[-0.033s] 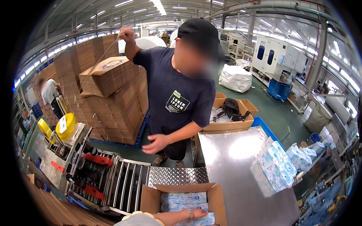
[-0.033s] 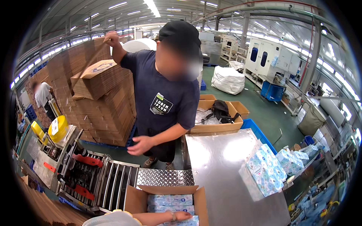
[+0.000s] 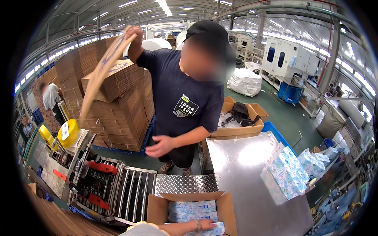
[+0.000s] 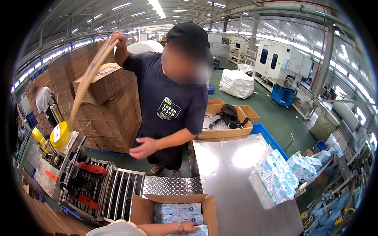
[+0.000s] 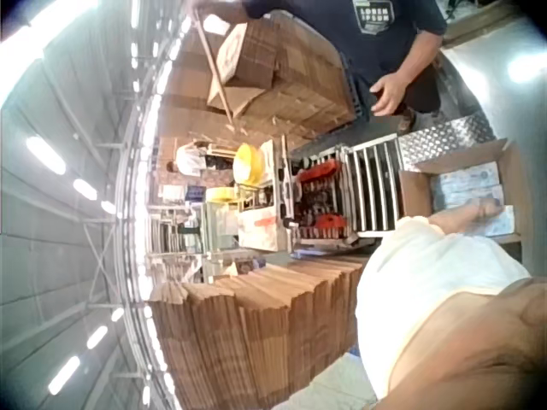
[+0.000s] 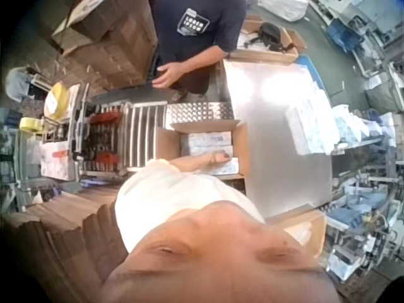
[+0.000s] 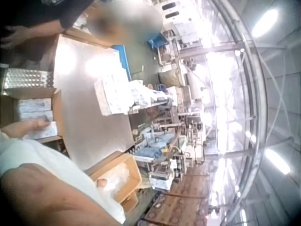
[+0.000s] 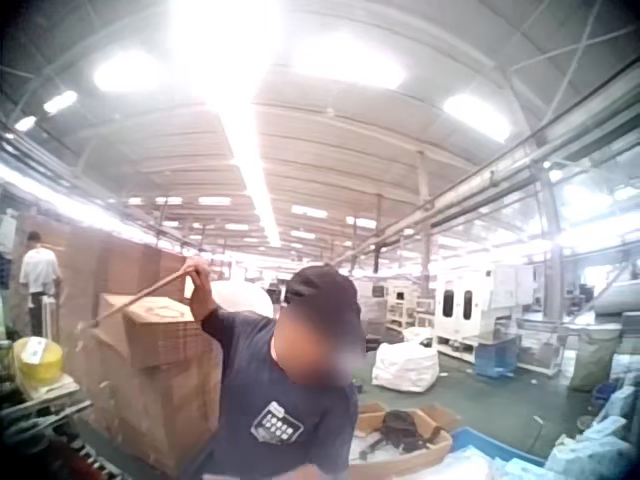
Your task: The person packs tissue packages into cardboard boxes by hand, folds the flaps, and feeds the boxes into an automated taping machine while working at a factory station.
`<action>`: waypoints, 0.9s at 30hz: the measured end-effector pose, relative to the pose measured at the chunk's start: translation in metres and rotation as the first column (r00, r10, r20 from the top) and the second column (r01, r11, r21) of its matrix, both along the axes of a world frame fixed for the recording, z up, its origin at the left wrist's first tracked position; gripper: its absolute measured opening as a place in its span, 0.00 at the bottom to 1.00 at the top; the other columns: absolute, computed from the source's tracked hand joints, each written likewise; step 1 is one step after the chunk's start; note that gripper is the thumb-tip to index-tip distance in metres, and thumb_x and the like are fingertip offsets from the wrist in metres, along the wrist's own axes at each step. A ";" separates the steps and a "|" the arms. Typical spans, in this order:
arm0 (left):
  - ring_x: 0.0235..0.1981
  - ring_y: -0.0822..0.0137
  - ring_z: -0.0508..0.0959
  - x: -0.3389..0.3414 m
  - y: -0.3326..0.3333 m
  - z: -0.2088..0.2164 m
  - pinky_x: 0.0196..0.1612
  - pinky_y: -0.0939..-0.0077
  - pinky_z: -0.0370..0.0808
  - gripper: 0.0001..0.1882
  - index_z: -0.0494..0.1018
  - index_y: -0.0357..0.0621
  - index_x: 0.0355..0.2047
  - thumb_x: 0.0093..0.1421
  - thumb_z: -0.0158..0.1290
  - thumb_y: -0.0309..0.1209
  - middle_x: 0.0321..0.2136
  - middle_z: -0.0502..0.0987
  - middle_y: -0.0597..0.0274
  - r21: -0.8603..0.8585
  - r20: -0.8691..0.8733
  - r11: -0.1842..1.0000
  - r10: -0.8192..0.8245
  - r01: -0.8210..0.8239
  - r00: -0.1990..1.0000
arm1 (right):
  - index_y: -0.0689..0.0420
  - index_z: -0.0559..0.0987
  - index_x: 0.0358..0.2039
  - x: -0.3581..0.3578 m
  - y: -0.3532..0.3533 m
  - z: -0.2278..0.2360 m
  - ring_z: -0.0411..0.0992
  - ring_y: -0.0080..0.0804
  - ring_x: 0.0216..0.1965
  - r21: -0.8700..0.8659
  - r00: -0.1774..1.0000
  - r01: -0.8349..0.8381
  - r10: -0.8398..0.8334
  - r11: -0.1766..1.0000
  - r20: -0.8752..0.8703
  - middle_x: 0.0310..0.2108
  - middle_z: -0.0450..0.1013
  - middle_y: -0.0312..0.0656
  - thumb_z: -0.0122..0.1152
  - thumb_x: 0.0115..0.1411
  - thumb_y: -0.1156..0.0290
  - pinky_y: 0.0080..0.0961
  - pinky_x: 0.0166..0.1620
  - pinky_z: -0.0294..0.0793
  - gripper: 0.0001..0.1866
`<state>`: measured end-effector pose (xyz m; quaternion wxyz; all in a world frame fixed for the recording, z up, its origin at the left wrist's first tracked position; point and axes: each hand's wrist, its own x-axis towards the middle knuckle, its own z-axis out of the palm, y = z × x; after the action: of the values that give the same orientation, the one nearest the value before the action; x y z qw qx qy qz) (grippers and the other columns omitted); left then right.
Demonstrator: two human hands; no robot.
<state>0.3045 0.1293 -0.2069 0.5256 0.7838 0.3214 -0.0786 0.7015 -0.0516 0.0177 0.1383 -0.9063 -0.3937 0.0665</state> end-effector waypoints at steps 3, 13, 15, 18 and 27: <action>0.53 0.42 0.78 -0.017 -0.020 -0.014 0.58 0.54 0.73 0.42 0.70 0.37 0.60 0.65 0.43 0.65 0.51 0.79 0.38 0.090 -0.075 0.996 -0.013 0.020 0.997 | 0.61 0.74 0.60 -0.004 -0.007 0.002 0.75 0.48 0.52 0.002 1.000 0.007 -0.007 1.000 -0.004 0.54 0.75 0.54 0.61 0.59 0.70 0.39 0.53 0.76 0.27; 0.55 0.42 0.78 -0.075 -0.023 0.003 0.59 0.56 0.72 0.50 0.67 0.38 0.64 0.60 0.45 0.71 0.53 0.77 0.36 0.055 -0.150 0.998 0.001 0.007 0.989 | 0.61 0.75 0.59 -0.005 -0.057 0.007 0.76 0.47 0.51 -0.019 0.994 0.112 -0.112 0.994 0.005 0.52 0.76 0.53 0.61 0.57 0.73 0.37 0.50 0.77 0.27; 0.55 0.42 0.77 -0.081 -0.025 0.001 0.59 0.56 0.72 0.50 0.67 0.38 0.64 0.60 0.45 0.71 0.54 0.77 0.36 0.065 -0.145 0.998 0.019 -0.010 0.989 | 0.61 0.75 0.59 -0.006 -0.063 0.008 0.76 0.47 0.50 -0.023 0.993 0.119 -0.118 0.993 0.006 0.52 0.76 0.52 0.61 0.57 0.73 0.37 0.50 0.77 0.27; 0.55 0.42 0.77 -0.086 -0.023 -0.006 0.60 0.55 0.72 0.50 0.68 0.38 0.64 0.60 0.45 0.72 0.54 0.77 0.36 0.056 -0.157 0.998 0.028 -0.019 0.987 | 0.61 0.75 0.59 -0.011 -0.074 0.006 0.76 0.46 0.50 -0.028 0.990 0.141 -0.141 0.990 0.002 0.51 0.76 0.52 0.61 0.56 0.74 0.36 0.49 0.78 0.28; 0.56 0.44 0.77 -0.068 -0.021 0.040 0.61 0.54 0.71 0.41 0.71 0.36 0.61 0.55 0.60 0.53 0.55 0.76 0.35 0.043 -0.125 0.985 0.169 -0.164 0.978 | 0.61 0.76 0.58 -0.014 -0.133 0.003 0.77 0.45 0.48 -0.027 0.960 0.278 -0.278 0.960 -0.016 0.50 0.77 0.50 0.61 0.54 0.76 0.34 0.47 0.78 0.28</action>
<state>0.2366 0.1084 -0.1664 0.4959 0.7558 0.4201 -0.0792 0.6871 -0.1844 0.0203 0.1392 -0.9535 -0.2603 0.0603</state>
